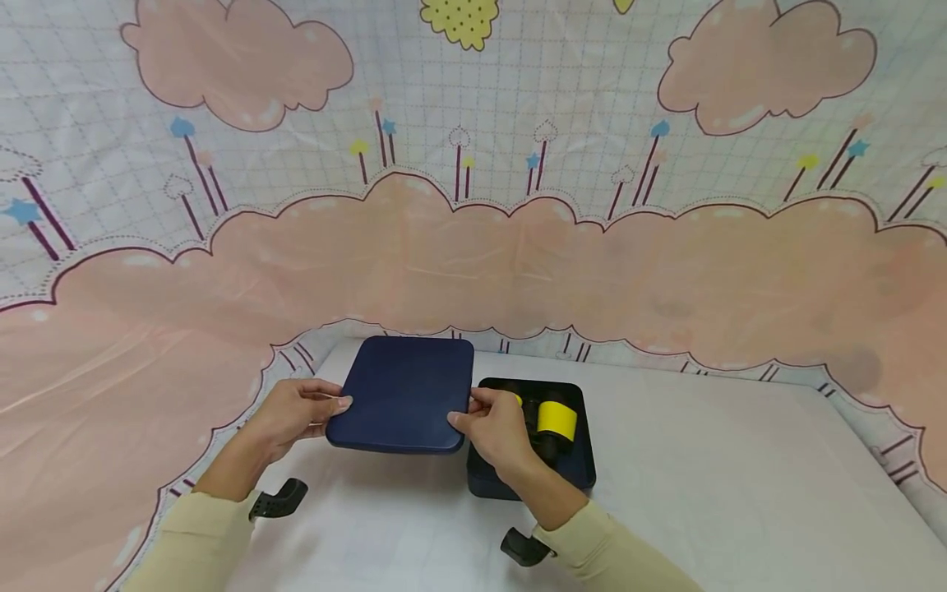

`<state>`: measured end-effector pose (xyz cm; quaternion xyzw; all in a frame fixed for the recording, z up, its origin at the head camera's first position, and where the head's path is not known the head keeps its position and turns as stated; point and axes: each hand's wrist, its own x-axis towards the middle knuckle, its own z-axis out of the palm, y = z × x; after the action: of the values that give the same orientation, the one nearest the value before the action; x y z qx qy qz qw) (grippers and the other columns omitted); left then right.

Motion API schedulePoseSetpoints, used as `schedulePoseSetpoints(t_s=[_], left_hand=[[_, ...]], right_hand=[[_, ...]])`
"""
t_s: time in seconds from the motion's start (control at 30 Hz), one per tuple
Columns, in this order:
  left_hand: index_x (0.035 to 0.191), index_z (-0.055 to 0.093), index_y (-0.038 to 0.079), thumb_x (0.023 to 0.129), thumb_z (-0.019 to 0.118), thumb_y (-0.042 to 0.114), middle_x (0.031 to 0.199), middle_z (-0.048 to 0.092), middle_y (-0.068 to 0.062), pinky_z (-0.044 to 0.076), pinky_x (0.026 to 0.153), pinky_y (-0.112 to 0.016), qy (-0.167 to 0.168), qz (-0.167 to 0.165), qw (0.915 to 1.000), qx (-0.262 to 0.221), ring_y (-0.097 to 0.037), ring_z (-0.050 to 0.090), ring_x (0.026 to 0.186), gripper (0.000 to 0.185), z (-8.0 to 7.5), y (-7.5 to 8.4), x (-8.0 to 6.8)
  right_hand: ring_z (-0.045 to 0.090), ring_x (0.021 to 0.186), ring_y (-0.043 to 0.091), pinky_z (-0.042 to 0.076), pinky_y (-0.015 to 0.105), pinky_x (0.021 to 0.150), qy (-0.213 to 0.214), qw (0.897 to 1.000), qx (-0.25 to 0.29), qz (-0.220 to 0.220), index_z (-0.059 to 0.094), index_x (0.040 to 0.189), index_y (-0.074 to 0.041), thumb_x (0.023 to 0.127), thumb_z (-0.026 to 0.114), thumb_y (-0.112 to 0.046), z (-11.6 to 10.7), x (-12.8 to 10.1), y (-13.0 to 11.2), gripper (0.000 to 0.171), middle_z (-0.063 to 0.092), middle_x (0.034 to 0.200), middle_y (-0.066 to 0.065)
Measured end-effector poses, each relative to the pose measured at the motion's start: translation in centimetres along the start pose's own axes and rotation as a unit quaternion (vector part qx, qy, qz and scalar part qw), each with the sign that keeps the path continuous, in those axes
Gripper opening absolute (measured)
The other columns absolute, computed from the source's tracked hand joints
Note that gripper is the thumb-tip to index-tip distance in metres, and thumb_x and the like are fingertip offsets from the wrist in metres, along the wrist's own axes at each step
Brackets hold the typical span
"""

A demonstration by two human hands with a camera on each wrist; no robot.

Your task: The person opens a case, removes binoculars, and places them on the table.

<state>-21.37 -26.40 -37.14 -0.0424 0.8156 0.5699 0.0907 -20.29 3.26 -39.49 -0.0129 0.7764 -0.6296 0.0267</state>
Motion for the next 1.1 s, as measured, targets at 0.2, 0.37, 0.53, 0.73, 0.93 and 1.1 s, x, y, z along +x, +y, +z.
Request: schedulePoseSetpoints(t_s=[0.2,0.37,0.53,0.73,0.93,1.1], left_hand=[[0.130,0.059,-0.013,0.099,0.072,0.014,0.084,0.070,0.008,0.058,0.067,-0.024,-0.013,0.010,0.9999,-0.002,-0.006,0.067,0.071,0.044,-0.6,-0.7,0.6],[0.129,0.062,-0.012,0.098,0.072,0.014,0.084,0.071,0.010,0.057,0.067,-0.023,-0.019,0.014,0.9997,-0.011,-0.005,0.067,0.072,0.041,-1.2,-1.5,1.1],[0.132,0.060,-0.015,0.098,0.072,0.012,0.084,0.073,0.011,0.058,0.067,-0.022,-0.025,0.015,0.9995,-0.016,-0.004,0.067,0.072,0.045,-1.6,-2.1,1.2],[0.138,0.055,-0.017,0.098,0.071,0.013,0.087,0.073,0.013,0.058,0.068,-0.022,-0.029,0.011,0.9994,-0.013,-0.003,0.067,0.073,0.052,-2.2,-2.8,1.3],[0.141,0.051,-0.018,0.099,0.071,0.014,0.090,0.072,0.012,0.058,0.069,-0.023,-0.031,0.006,0.9995,-0.006,-0.003,0.066,0.076,0.056,-2.8,-3.3,1.3],[0.141,0.051,-0.019,0.099,0.070,0.012,0.090,0.072,0.013,0.058,0.070,-0.023,-0.036,0.004,0.9993,-0.010,-0.003,0.066,0.076,0.055,-3.3,-3.7,1.4]], right_hand=[[0.059,0.080,0.018,0.051,0.024,0.072,0.005,1.000,-0.008,0.003,0.067,0.132,0.004,0.090,0.080,-0.003,0.6,0.1,-0.4,0.044,0.063,0.093,0.010],[0.058,0.082,0.018,0.049,0.024,0.071,0.006,1.000,-0.011,0.012,0.066,0.134,0.005,0.091,0.079,-0.004,1.3,0.1,-0.3,0.046,0.060,0.094,0.009],[0.058,0.083,0.018,0.050,0.024,0.071,0.009,1.000,-0.016,0.017,0.064,0.136,0.005,0.092,0.078,-0.004,2.0,0.2,-0.1,0.047,0.060,0.094,0.008],[0.059,0.083,0.018,0.051,0.025,0.073,0.004,1.000,-0.014,0.025,0.063,0.138,0.005,0.092,0.077,-0.001,2.8,0.3,0.1,0.048,0.060,0.094,0.008],[0.058,0.083,0.016,0.051,0.022,0.071,-0.001,1.000,-0.006,0.022,0.059,0.141,0.007,0.091,0.077,0.000,3.5,0.3,0.3,0.053,0.061,0.098,0.008],[0.058,0.085,0.016,0.052,0.021,0.072,0.009,1.000,0.014,0.024,0.059,0.142,0.006,0.091,0.076,0.001,4.4,0.1,0.4,0.054,0.061,0.098,0.008]])
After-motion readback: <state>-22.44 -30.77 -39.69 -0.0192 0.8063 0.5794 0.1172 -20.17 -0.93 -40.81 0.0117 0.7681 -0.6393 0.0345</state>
